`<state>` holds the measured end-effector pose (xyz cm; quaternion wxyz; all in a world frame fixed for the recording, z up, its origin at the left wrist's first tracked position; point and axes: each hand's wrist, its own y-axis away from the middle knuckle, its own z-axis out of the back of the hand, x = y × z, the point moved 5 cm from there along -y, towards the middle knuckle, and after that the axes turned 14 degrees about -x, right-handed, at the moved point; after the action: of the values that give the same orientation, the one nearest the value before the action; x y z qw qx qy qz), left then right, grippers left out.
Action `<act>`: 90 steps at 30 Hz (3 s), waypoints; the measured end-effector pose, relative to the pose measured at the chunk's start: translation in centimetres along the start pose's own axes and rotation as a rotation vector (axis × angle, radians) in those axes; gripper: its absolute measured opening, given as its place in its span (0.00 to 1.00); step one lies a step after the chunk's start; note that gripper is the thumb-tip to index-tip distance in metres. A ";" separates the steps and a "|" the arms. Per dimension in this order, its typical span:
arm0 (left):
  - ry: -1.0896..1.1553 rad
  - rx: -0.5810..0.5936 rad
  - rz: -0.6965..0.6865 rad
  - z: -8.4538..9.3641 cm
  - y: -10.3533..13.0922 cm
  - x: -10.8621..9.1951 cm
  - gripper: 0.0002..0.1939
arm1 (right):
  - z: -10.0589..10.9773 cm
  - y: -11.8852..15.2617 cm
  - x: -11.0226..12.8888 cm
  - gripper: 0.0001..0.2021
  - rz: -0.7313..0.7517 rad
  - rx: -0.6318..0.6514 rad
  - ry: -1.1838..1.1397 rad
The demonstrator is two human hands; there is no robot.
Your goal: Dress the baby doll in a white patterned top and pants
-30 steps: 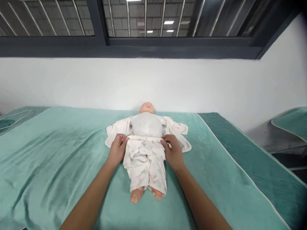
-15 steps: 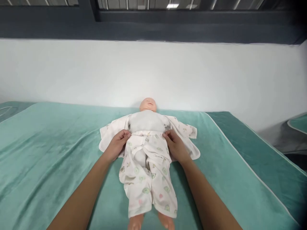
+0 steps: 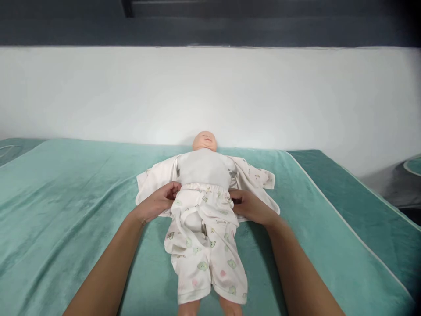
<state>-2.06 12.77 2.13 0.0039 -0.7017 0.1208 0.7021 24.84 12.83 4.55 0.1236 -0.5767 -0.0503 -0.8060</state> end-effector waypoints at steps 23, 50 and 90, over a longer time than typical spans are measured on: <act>0.304 -0.220 -0.034 -0.7 0.0 0.1 0.13 | -0.9 -0.2 -1.4 0.14 -0.099 -0.242 -0.219; 0.287 -0.218 0.187 -2.6 0.7 0.7 0.23 | -3.0 0.3 -0.6 0.19 -0.304 -0.262 -0.563; -0.351 -0.387 -0.671 -1.4 2.5 -3.0 0.09 | 0.5 1.8 -0.1 0.07 0.142 -0.547 -0.097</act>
<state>-1.05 10.63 5.47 0.1210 -0.5596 -0.2510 0.7805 25.80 11.26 4.48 0.0170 -0.6286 0.2037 -0.7504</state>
